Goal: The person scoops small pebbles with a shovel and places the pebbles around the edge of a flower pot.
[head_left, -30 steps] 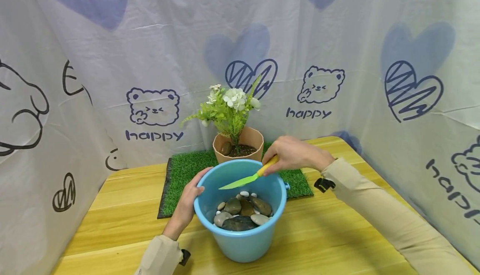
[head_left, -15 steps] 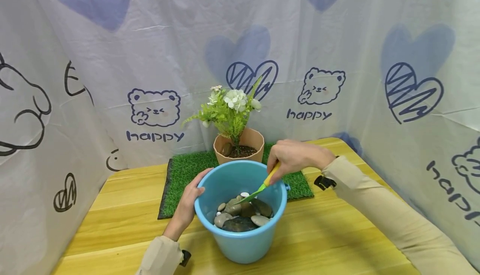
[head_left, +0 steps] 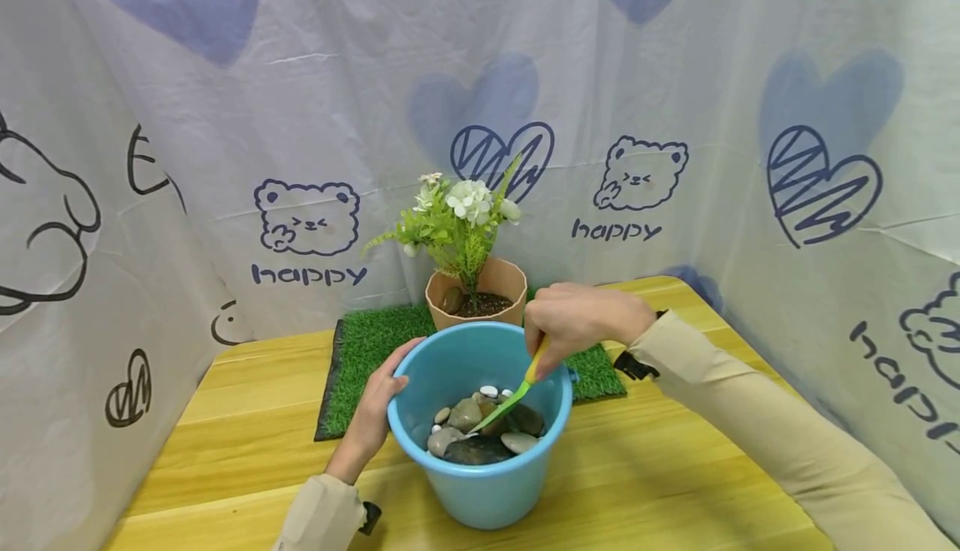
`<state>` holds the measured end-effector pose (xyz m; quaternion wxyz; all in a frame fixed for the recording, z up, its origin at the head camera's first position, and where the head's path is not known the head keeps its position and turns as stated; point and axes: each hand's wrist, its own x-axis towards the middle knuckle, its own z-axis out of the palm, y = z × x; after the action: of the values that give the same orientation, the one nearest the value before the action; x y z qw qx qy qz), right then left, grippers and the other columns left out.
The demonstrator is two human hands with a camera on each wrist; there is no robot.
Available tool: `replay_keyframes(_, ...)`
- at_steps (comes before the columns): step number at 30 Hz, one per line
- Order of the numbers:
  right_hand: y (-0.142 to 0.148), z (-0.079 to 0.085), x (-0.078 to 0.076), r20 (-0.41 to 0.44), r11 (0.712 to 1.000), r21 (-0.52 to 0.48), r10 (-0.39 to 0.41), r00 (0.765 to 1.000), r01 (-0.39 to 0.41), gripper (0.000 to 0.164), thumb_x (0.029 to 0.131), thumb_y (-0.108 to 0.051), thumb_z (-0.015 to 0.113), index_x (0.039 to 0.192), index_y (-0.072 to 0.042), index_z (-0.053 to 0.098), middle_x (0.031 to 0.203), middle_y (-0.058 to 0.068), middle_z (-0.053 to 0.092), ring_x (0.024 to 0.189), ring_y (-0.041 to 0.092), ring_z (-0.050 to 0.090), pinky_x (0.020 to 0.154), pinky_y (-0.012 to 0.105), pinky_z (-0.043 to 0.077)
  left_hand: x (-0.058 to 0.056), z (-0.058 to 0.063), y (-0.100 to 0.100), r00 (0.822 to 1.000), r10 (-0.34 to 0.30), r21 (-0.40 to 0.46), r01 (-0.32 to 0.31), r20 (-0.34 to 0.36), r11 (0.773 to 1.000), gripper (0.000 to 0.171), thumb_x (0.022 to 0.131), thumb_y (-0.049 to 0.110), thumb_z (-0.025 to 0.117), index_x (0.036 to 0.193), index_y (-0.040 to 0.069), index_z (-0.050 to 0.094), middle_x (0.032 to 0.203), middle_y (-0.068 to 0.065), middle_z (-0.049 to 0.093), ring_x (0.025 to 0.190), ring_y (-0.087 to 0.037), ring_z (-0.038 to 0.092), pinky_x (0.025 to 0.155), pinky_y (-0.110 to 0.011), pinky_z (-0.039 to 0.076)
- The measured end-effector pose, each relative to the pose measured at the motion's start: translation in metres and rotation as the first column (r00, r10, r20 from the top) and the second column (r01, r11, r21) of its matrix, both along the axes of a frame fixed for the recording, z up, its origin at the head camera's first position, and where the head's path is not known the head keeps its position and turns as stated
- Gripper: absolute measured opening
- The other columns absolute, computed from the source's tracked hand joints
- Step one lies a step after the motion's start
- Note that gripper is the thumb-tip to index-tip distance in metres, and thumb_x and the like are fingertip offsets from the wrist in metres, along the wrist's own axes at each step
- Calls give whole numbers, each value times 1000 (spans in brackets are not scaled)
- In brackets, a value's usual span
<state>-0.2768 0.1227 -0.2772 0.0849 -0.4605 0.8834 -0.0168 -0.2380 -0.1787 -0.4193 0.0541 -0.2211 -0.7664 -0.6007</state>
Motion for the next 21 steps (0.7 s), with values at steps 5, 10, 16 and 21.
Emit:
replay_keyframes(5,-11,4,1,-3,998,61,-3,1000,3,14,75,-47,80,72,-34,77,69,-23,67,60,-3,59,58,22,49,0,0,0,1000,-2,6,1,5,1000,57,92,21,34,148,13,42,144,-20,48,122,-45,54,89,-48,52)
replay_keyframes(10,-20,7,4,-6,995,98,-7,1000,8,15,74,-46,81,69,-33,78,65,-23,66,57,-2,59,56,22,49,1,-1,0,1000,5,5,-6,14,1000,57,92,22,34,148,14,42,144,-18,49,121,-44,54,88,-47,53)
replay_keyframes(16,-30,12,8,-25,991,131,-37,999,40,22,73,-47,82,60,-31,73,54,-20,60,49,2,51,49,22,41,0,0,0,1000,7,-5,-7,19,1000,57,93,23,33,150,15,40,145,-15,48,122,-42,54,89,-48,52)
replay_keyframes(21,-39,10,10,-51,989,137,-50,997,56,21,72,-46,83,62,-29,74,58,-18,63,53,3,56,53,23,47,0,-1,-1,999,15,-4,-15,28,1000,57,93,22,33,149,15,41,145,-16,49,122,-42,55,89,-48,53)
